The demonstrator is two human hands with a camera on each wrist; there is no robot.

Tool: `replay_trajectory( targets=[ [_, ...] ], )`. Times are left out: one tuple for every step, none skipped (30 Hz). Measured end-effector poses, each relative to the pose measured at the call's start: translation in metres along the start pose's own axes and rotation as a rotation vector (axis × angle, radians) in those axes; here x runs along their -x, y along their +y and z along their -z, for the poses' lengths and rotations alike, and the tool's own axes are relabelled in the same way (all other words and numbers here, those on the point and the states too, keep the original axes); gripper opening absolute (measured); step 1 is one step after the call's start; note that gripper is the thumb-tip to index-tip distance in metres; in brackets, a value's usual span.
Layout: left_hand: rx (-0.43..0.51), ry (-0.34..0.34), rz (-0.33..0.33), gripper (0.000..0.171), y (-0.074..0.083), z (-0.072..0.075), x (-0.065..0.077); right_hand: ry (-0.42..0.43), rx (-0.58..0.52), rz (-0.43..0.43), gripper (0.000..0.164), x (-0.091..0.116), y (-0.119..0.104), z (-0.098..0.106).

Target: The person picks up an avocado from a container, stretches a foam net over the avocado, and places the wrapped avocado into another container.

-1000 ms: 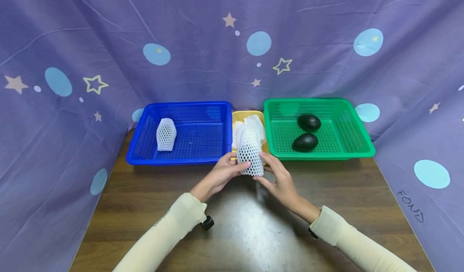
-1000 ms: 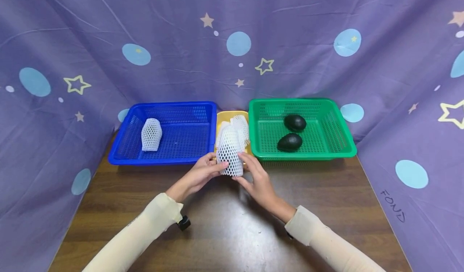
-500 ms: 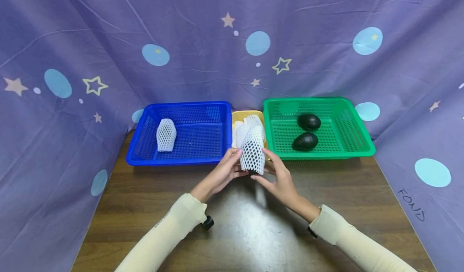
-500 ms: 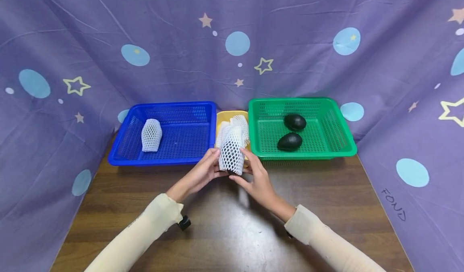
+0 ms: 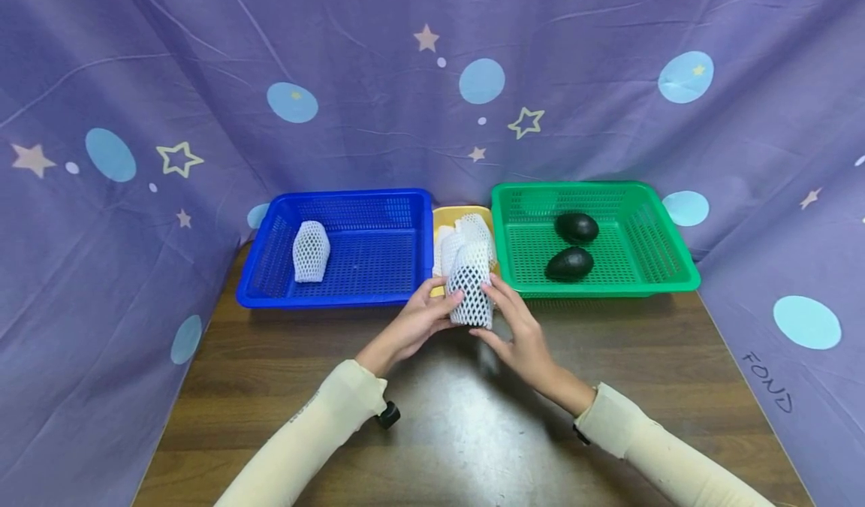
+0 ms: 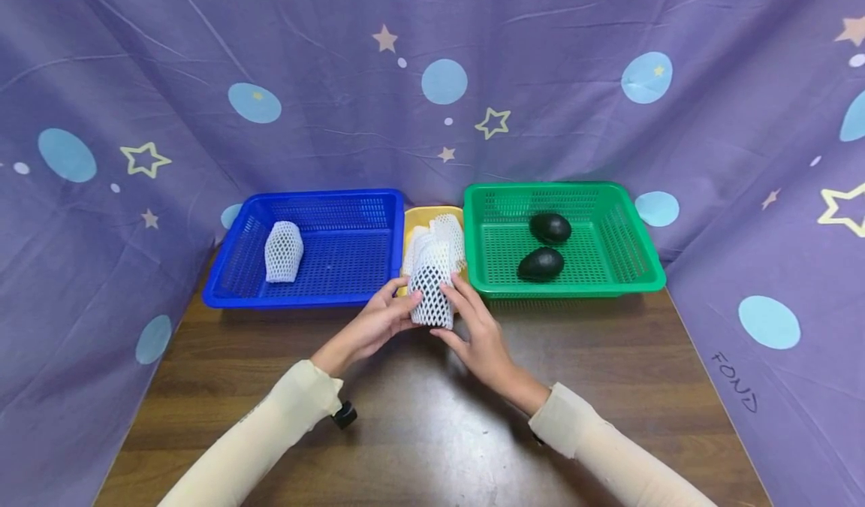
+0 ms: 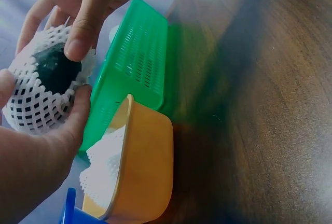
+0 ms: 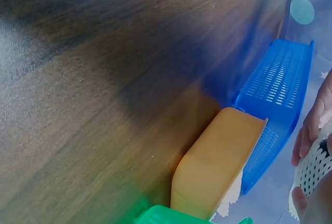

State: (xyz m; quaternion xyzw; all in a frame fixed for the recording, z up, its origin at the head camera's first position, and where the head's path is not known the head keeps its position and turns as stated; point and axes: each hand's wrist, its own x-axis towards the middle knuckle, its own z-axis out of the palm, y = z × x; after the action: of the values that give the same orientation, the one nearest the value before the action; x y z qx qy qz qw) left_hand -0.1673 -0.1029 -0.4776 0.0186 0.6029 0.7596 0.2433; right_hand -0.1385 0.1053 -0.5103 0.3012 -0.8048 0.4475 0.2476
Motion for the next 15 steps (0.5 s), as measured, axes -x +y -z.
replay_trajectory(
  targets=[
    [-0.003,0.003,0.000,0.053,-0.0003,0.0003,0.0000,0.006,-0.011,-0.003,0.076,0.0002,0.0001,0.0001],
    [-0.004,0.007,0.001,0.052,-0.0005,0.0005,0.0000,0.011,-0.024,-0.006,0.073,0.0004,0.0001,0.0002],
    [-0.012,0.012,0.002,0.052,-0.0006,0.0006,0.0001,0.012,-0.037,-0.012,0.071,0.0007,0.0002,0.0004],
    [-0.012,0.018,0.005,0.052,-0.0008,0.0006,0.0001,0.011,-0.052,-0.019,0.069,0.0010,0.0000,0.0006],
    [-0.016,0.025,0.007,0.053,-0.0010,0.0005,0.0002,0.010,-0.067,-0.026,0.068,0.0013,-0.0001,0.0008],
    [-0.018,0.032,0.008,0.053,-0.0013,0.0004,0.0002,0.008,-0.079,-0.032,0.068,0.0013,-0.0001,0.0010],
    [-0.021,0.041,0.008,0.054,-0.0015,0.0001,0.0002,0.006,-0.085,-0.035,0.068,0.0013,-0.0001,0.0011],
    [-0.023,0.051,0.007,0.055,-0.0019,-0.0002,0.0002,0.005,-0.095,-0.034,0.068,0.0013,-0.0001,0.0011],
    [-0.030,0.063,0.002,0.055,-0.0024,-0.0005,0.0001,0.002,-0.102,-0.035,0.068,0.0011,-0.0001,0.0011],
    [-0.033,0.075,-0.003,0.056,-0.0028,-0.0008,-0.0002,-0.001,-0.106,-0.036,0.068,0.0008,-0.0003,0.0010],
    [-0.039,0.090,-0.010,0.056,-0.0033,-0.0011,-0.0005,-0.004,-0.106,-0.038,0.069,0.0004,-0.0006,0.0008],
    [-0.045,0.104,-0.018,0.056,-0.0037,-0.0014,-0.0007,-0.008,-0.105,-0.041,0.071,0.0002,-0.0008,0.0006],
    [-0.053,0.117,-0.028,0.056,-0.0040,-0.0016,-0.0008,-0.011,-0.106,-0.043,0.074,0.0001,-0.0010,0.0004],
    [-0.058,0.129,-0.036,0.056,-0.0044,-0.0017,-0.0010,-0.014,-0.109,-0.048,0.077,0.0002,-0.0012,0.0001],
    [-0.063,0.141,-0.045,0.056,-0.0047,-0.0018,-0.0012,-0.018,-0.112,-0.058,0.079,0.0003,-0.0015,-0.0001]
  ],
)
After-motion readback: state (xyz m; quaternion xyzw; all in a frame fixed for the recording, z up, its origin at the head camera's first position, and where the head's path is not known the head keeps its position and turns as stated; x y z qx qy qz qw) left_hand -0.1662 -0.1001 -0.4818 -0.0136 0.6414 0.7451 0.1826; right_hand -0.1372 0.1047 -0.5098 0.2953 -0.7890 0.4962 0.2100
